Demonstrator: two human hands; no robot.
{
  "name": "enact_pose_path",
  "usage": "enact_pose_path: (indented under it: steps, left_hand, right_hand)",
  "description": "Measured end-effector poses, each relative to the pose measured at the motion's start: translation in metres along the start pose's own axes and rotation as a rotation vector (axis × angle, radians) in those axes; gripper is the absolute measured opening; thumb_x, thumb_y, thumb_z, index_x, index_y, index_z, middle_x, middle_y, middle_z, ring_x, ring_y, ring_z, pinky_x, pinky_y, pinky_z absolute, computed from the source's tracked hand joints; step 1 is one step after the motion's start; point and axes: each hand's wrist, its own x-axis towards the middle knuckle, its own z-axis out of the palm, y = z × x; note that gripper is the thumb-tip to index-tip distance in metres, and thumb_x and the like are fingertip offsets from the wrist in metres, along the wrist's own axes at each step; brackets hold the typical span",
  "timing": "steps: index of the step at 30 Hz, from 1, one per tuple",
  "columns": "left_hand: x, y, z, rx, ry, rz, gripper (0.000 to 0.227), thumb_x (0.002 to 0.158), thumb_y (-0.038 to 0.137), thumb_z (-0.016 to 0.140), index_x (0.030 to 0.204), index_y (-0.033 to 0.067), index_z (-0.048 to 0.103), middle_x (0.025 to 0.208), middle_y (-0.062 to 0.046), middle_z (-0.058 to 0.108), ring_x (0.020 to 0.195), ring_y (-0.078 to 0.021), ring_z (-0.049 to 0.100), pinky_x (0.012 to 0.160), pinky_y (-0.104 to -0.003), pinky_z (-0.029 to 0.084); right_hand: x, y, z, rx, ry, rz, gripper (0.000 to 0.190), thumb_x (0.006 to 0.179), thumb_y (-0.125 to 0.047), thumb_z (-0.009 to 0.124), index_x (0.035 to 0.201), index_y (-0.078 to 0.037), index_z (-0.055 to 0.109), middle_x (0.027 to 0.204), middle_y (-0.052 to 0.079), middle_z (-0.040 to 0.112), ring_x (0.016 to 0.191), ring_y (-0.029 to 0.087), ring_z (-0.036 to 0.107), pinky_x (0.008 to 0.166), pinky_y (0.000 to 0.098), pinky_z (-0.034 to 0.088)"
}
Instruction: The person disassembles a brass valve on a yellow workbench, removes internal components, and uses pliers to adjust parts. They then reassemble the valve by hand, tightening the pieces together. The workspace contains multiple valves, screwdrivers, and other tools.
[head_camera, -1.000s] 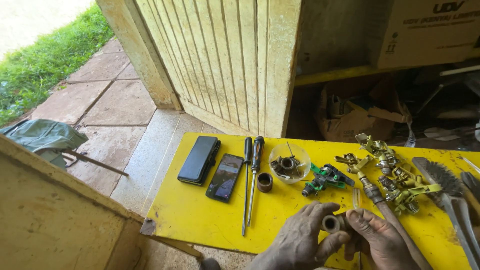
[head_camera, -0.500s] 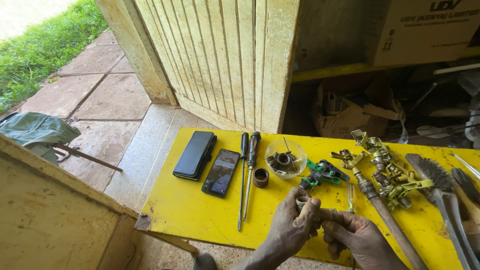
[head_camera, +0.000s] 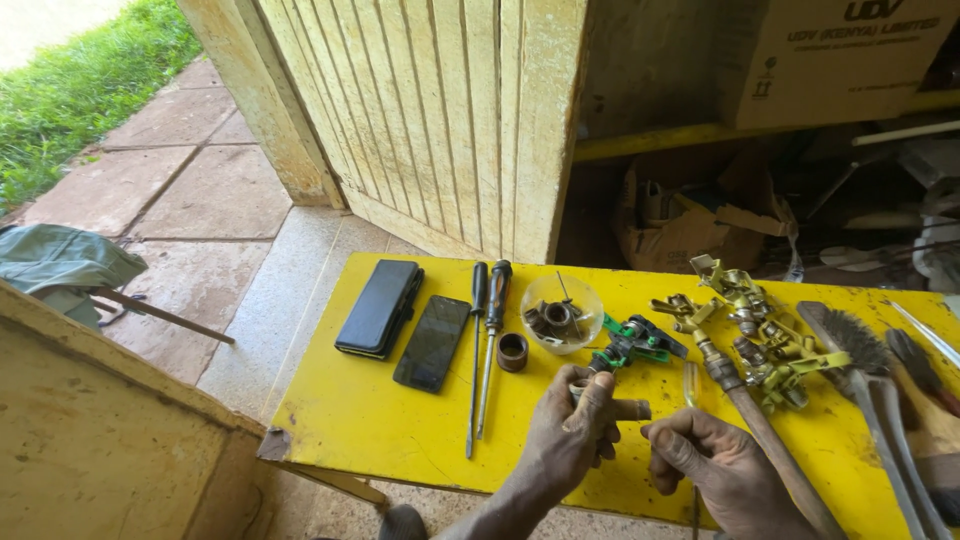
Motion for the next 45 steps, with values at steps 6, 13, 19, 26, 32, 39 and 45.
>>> enact_pose_path:
  steps: [6,13,19,26,32,39,45]
  left_hand:
    - [0.008,-0.006,0.000,-0.153,0.041,-0.065,0.037,0.108,0.046,0.053,0.108,0.0093,0.049,0.100,-0.021,0.084,0.056,-0.0178,0.058,0.046,-0.032,0.045]
    - [0.007,-0.011,0.001,-0.093,0.011,-0.083,0.042,0.108,0.053,0.051,0.104,0.0114,0.046,0.076,-0.013,0.063,0.056,-0.0202,0.057,0.048,-0.033,0.043]
    - [0.007,-0.013,0.003,-0.124,-0.024,-0.063,0.042,0.110,0.052,0.047,0.105,0.0102,0.045,0.076,-0.014,0.062,0.058,-0.0214,0.058,0.049,-0.034,0.044]
    - [0.011,-0.020,0.004,-0.193,0.019,-0.016,0.041,0.108,0.048,0.043,0.114,0.0079,0.047,0.104,-0.019,0.081,0.065,-0.0237,0.063,0.055,-0.035,0.050]
    - [0.010,-0.015,0.005,-0.153,0.098,-0.037,0.046,0.106,0.052,0.042,0.113,0.0098,0.058,0.102,-0.013,0.077,0.090,-0.0219,0.067,0.082,-0.038,0.054]
    - [0.014,-0.029,0.002,-0.098,0.105,0.000,0.046,0.109,0.052,0.042,0.098,0.0110,0.060,0.083,-0.004,0.051,0.079,-0.0172,0.046,0.075,-0.036,0.043]
    - [0.010,-0.027,0.004,-0.055,0.081,0.053,0.049,0.109,0.051,0.041,0.093,0.0093,0.061,0.085,-0.007,0.059,0.084,-0.0199,0.054,0.083,-0.038,0.049]
  right_hand:
    - [-0.009,-0.038,0.018,-0.183,0.130,-0.020,0.041,0.108,-0.020,0.055,0.116,0.014,0.078,0.073,0.021,0.070,0.063,0.033,0.066,0.062,0.0472,0.059]
    - [-0.012,-0.040,0.027,-0.187,0.098,0.023,0.045,0.098,-0.017,0.068,0.135,0.006,0.076,0.087,0.017,0.071,0.068,0.030,0.069,0.065,0.0430,0.058]
    - [-0.023,-0.062,0.050,-0.257,0.112,0.129,0.045,0.092,-0.006,0.079,0.137,-0.003,0.083,0.085,0.010,0.066,0.070,0.023,0.063,0.063,0.0358,0.055]
    - [-0.022,-0.056,0.049,-0.334,0.118,0.227,0.026,0.092,-0.012,0.082,0.114,0.001,0.084,0.083,0.017,0.076,0.069,0.027,0.068,0.066,0.0399,0.060]
    - [-0.026,-0.060,0.060,-0.467,0.102,0.167,0.025,0.088,-0.021,0.089,0.107,-0.005,0.089,0.072,0.006,0.067,0.064,0.017,0.056,0.057,0.0336,0.046]
    - [-0.026,-0.057,0.065,-0.433,0.100,0.166,0.045,0.084,-0.016,0.091,0.128,-0.010,0.089,0.070,0.003,0.070,0.064,0.012,0.058,0.056,0.0263,0.052]
    - [-0.027,-0.049,0.064,-0.453,0.029,0.144,0.027,0.091,-0.018,0.084,0.113,-0.006,0.093,0.071,0.006,0.075,0.061,0.015,0.060,0.053,0.0321,0.052]
